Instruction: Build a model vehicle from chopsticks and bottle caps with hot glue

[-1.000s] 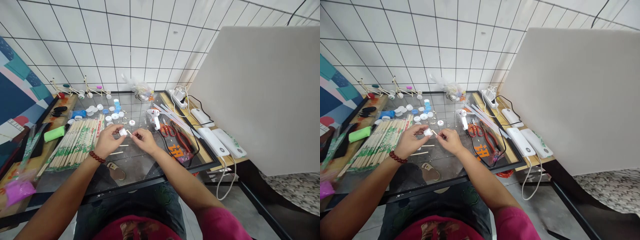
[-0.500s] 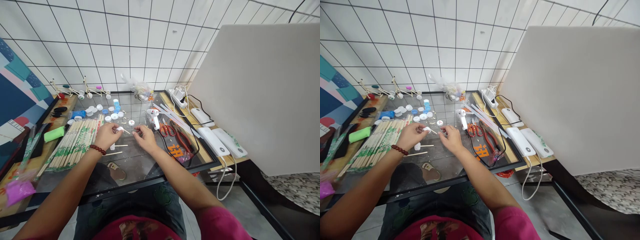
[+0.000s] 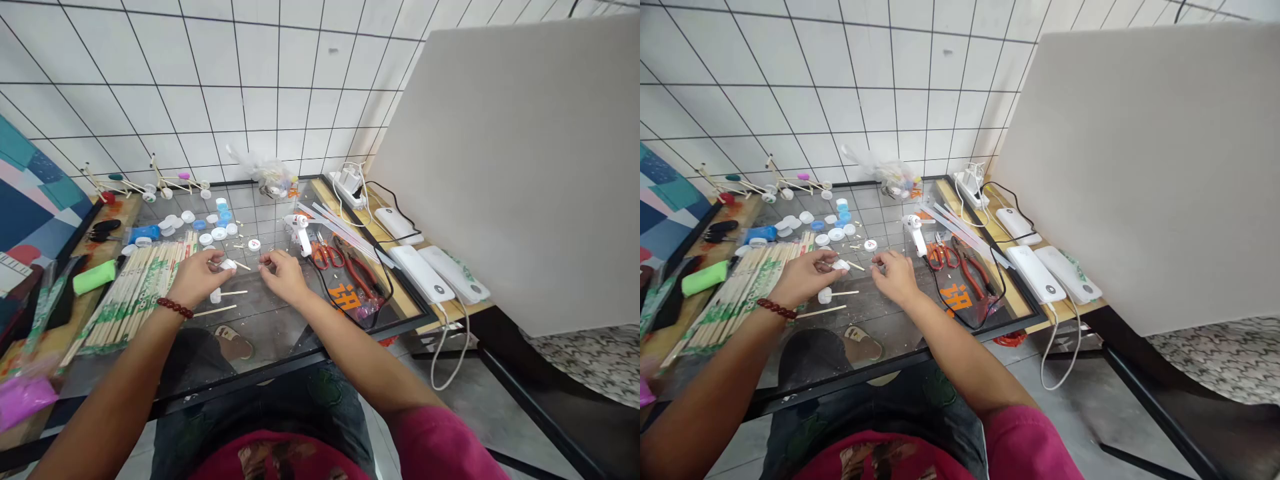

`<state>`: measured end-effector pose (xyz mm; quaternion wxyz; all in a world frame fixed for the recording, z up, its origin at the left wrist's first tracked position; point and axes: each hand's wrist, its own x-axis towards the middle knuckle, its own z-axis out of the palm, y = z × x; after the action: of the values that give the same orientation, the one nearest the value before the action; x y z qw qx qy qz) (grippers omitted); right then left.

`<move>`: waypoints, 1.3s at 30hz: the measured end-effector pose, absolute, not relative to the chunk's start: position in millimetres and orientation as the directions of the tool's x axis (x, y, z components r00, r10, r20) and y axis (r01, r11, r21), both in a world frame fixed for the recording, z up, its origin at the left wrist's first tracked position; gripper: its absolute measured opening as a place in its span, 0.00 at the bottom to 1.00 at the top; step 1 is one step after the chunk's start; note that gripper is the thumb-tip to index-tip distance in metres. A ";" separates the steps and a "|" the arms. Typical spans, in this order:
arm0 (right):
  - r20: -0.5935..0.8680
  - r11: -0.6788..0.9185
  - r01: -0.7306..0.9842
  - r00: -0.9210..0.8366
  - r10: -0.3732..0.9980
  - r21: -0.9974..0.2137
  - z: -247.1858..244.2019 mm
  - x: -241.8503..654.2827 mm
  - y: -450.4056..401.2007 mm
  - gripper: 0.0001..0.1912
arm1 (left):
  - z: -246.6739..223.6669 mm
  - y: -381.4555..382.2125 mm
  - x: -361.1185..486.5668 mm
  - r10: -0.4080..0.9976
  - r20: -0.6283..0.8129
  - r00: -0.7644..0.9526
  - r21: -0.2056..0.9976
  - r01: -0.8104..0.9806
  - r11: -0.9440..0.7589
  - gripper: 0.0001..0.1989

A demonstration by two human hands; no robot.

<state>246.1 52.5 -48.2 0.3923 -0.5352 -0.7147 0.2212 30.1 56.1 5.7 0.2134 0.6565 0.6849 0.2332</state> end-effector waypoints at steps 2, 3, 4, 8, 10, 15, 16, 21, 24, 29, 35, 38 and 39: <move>0.312 0.322 0.604 -0.125 0.942 -0.729 -47.1 246.2 52.0 0.06 | 7.6 55.4 25.6 0.999 -0.024 -0.049 0.677 0.735 0.052 0.31; 0.308 0.321 0.606 -0.129 0.942 -0.727 -46.8 246.3 51.9 0.06 | 8.3 55.1 22.6 0.998 -0.032 -0.052 0.719 0.692 0.059 0.33; 0.306 0.322 0.606 -0.134 0.943 -0.727 -46.7 246.3 51.9 0.06 | 8.9 54.7 19.2 0.998 -0.033 -0.053 0.760 0.647 0.060 0.33; 0.317 0.339 0.598 -0.147 0.937 -0.726 -47.7 247.3 53.2 0.07 | 11.6 52.9 6.5 0.999 0.000 -0.052 0.867 0.498 0.026 0.30; 0.331 0.355 0.597 -0.155 0.931 -0.720 -48.4 248.4 54.2 0.07 | 12.3 52.7 2.3 0.996 0.035 -0.082 0.890 0.456 0.006 0.27; 0.339 0.358 0.601 -0.151 0.929 -0.715 -51.2 251.3 56.2 0.07 | 9.8 55.1 -4.1 0.979 0.105 -0.174 0.912 0.410 -0.025 0.24; 0.339 0.358 0.598 -0.149 0.929 -0.717 -52.0 251.4 56.4 0.07 | 8.9 55.7 -5.4 0.976 0.113 -0.186 0.908 0.417 -0.025 0.23; 0.359 0.390 0.593 -0.177 0.916 -0.704 -54.7 250.4 56.3 0.06 | 4.1 58.8 -8.6 0.971 0.179 -0.159 0.859 0.506 -0.075 0.21; 0.364 0.394 0.589 -0.177 0.915 -0.705 -55.5 249.5 56.7 0.06 | 2.9 60.1 -7.7 0.971 0.210 -0.110 0.832 0.541 -0.118 0.18; 0.390 0.411 0.565 -0.166 0.906 -0.715 -59.1 250.6 59.3 0.06 | 6.8 62.5 -18.2 0.946 0.281 -0.162 0.740 0.664 -0.106 0.14; 0.421 0.455 0.526 -0.192 0.887 -0.718 -62.1 252.8 60.7 0.06 | 6.5 63.0 -29.3 0.946 0.300 -0.122 0.527 0.848 -0.058 0.12; 0.441 0.476 0.519 -0.199 0.875 -0.710 -61.7 252.9 60.8 0.06 | 1.8 61.9 -20.5 0.967 0.256 -0.024 0.433 0.897 -0.092 0.10; 0.447 0.482 0.519 -0.201 0.872 -0.706 -61.7 253.0 60.8 0.06 | 0.4 61.4 -16.8 0.970 0.242 0.006 0.401 0.910 -0.105 0.10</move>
<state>253.0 60.8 -61.7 0.4276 -0.4653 -0.7470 0.2063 -16.8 61.4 0.4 0.0649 0.7061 0.6657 0.2324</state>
